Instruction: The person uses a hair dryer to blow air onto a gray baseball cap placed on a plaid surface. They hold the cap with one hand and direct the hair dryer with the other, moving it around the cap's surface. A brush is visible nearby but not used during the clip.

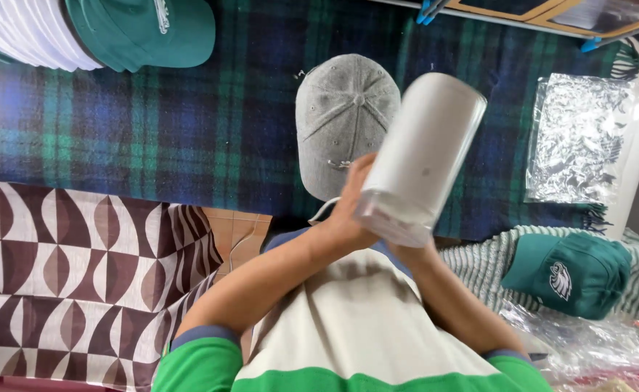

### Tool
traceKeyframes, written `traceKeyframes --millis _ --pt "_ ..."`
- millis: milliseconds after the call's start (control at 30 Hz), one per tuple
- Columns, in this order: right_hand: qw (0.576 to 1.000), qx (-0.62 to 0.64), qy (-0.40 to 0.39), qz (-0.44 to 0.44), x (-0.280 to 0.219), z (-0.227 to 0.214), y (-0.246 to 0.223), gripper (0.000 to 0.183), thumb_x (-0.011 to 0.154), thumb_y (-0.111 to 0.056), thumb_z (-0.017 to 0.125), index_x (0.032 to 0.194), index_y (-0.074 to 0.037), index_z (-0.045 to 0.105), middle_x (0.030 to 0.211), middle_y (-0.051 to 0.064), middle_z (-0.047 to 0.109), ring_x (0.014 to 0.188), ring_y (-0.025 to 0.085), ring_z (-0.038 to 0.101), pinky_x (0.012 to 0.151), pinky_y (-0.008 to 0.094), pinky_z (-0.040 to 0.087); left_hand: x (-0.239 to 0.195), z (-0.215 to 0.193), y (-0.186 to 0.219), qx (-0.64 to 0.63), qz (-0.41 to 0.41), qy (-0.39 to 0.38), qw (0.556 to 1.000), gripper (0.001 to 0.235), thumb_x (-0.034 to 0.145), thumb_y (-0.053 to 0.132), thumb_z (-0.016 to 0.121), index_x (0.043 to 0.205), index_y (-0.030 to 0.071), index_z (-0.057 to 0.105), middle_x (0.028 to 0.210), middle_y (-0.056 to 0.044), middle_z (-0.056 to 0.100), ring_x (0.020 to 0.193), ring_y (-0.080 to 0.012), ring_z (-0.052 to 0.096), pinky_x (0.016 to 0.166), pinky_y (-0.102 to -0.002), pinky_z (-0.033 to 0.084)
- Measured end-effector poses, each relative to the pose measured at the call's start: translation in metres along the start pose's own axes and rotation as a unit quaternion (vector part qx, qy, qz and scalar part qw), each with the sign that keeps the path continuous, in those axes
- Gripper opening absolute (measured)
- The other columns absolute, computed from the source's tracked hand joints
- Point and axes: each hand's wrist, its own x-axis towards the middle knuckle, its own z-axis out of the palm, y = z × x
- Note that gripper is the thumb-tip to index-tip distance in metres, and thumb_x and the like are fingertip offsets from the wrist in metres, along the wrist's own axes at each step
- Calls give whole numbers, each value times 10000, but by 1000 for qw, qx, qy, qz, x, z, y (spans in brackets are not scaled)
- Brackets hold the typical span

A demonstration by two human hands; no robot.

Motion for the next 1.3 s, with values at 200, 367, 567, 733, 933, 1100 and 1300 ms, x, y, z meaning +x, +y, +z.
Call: traceKeyframes --millis 200,367,567,733,933,1100,1300 --pt "953 -67 198 218 -25 -69 7 518 862 -365 863 1176 1 676 1114 211 696 1116 336 673 938 461 529 5 -14 23 137 -48 -165 976 778 798 322 778 1512 304 470 1552 -74 409 1421 -364 403 1102 -459 357" --pt "933 -220 98 267 -41 -124 -10 362 726 -280 959 873 0 781 796 157 740 851 301 759 853 402 578 -90 -93 -78 63 -468 62 879 588 994 280 695 1467 103 396 1355 -202 445 1209 -388 564 941 -482 527" --pt "942 -257 49 210 -30 -105 30 383 727 -312 912 902 -11 752 829 142 722 865 311 738 815 394 578 -92 -63 -115 -323 -606 132 715 404 1053 203 593 1432 124 481 1309 -175 530 1157 -411 629 880 -544 564" --pt "949 -280 -9 141 -23 -86 66 405 729 -341 871 928 -20 726 859 130 705 878 321 719 781 387 578 -97 -67 -122 -367 -603 165 688 198 1074 239 554 1236 132 594 1094 -138 694 961 -352 743 746 -510 642" --pt "944 -315 -87 49 -51 -75 91 436 731 -379 815 963 -32 691 899 113 683 896 334 693 735 377 578 -107 -67 -133 -399 -592 164 681 203 1073 245 540 1224 124 601 1071 -169 733 900 -356 767 676 -512 664" --pt "931 -334 -144 -22 -51 -48 77 461 732 -408 773 989 -41 665 929 100 666 909 344 674 701 370 577 -94 -77 -114 -444 -602 172 641 218 1061 295 546 1180 132 626 1006 -176 751 843 -375 769 690 -519 665" --pt "866 -407 -184 225 -3 18 17 558 732 -575 667 1118 -201 519 960 41 619 826 426 698 714 526 590 -83 -83 -100 -527 -593 198 575 663 922 722 520 1153 133 720 972 -178 767 850 -350 774 759 -500 663"
